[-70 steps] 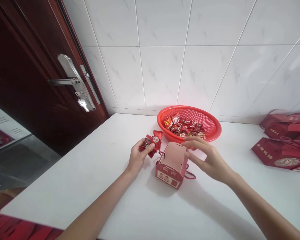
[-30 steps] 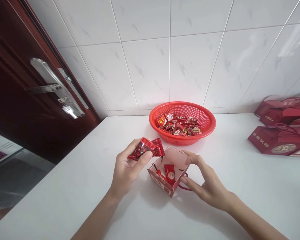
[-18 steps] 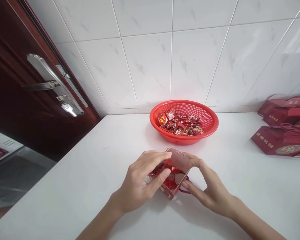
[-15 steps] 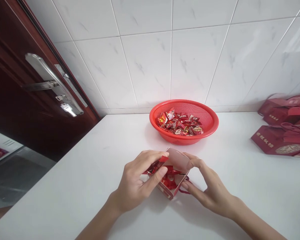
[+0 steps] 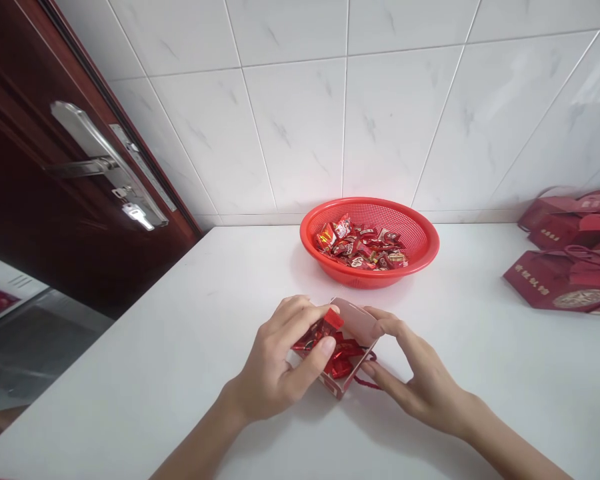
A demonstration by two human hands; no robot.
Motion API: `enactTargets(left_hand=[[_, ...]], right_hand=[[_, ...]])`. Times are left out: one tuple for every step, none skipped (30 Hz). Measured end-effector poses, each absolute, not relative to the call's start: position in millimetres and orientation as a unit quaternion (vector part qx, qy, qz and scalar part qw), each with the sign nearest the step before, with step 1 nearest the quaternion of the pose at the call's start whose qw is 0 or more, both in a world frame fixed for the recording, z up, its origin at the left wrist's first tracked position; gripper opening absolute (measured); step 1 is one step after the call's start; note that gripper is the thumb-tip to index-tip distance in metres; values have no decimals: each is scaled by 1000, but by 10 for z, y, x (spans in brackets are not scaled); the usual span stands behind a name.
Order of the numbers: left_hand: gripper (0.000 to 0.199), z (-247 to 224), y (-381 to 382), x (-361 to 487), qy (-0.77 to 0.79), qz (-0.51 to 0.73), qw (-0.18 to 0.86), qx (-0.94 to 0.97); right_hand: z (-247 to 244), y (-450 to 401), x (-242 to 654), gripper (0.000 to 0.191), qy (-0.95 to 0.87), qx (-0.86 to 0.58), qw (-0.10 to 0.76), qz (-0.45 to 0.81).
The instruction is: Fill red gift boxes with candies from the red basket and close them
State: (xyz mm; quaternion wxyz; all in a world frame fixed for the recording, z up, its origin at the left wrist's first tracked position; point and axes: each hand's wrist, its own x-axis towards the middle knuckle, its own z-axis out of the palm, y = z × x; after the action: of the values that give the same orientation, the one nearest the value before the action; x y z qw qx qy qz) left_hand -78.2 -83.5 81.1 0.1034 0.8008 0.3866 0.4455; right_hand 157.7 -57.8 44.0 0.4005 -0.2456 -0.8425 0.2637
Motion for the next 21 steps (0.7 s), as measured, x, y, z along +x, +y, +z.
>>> enactTargets(left_hand=[[26,796,-833,-779,392,449,96,797],[29,782,-830,-775,399,455,91,791],[33,771,-829,-770,407,463,88,783],[36,763,-828,-764,415,470,88,774],[38,759,-828,-759,422,476,91,766],[37,759,-828,-754,425,481,95,761],[36,761,-828,-751,425,483,99,759],[34,763,-829,-749,422,484,101,760],[32,765,-831,-751,414,484,100,764],[30,766,-832,-755,405,484,98,770],[30,765,-834,-762,396,483,97,775],[31,763,-836,-772,386,481,99,781],[32,758,-836,-785,377,480,103,785],[33,752,-836,-800,370,478,109,789],[33,743,-833,-816,364,476,115,792],[34,732,-828,-833,360,474,121,794],[35,718,-821,-849,358,473,127,795],[36,702,-811,-865,358,474,131,794],[36,683,-800,-878,357,477,134,792],[36,662,-787,-889,358,483,137,787],[37,641,-775,-898,358,490,140,782]], right_hand=[[443,-578,1576,27,-841,-243,402,267],[445,-579,1575,27,-840,-242,404,269],[446,-580,1574,27,-839,-241,405,271],[446,-582,1574,27,-839,-241,405,270],[444,-584,1574,26,-840,-243,404,269],[442,-586,1573,26,-841,-245,402,267],[441,-588,1573,26,-841,-246,402,266],[440,-589,1572,27,-842,-245,401,265],[441,-590,1572,28,-843,-243,402,263],[444,-589,1572,28,-843,-239,403,262],[447,-588,1572,28,-844,-236,405,261],[452,-587,1573,27,-844,-234,406,260],[456,-586,1575,27,-844,-233,407,259],[459,-586,1578,26,-845,-233,406,259],[460,-586,1582,26,-845,-234,406,258],[458,-587,1586,26,-846,-234,405,256],[455,-589,1591,27,-846,-234,405,256],[450,-592,1595,26,-846,-234,404,256],[444,-594,1599,26,-846,-234,403,258],[438,-596,1601,25,-845,-235,403,261],[434,-598,1603,25,-845,-234,402,264]])
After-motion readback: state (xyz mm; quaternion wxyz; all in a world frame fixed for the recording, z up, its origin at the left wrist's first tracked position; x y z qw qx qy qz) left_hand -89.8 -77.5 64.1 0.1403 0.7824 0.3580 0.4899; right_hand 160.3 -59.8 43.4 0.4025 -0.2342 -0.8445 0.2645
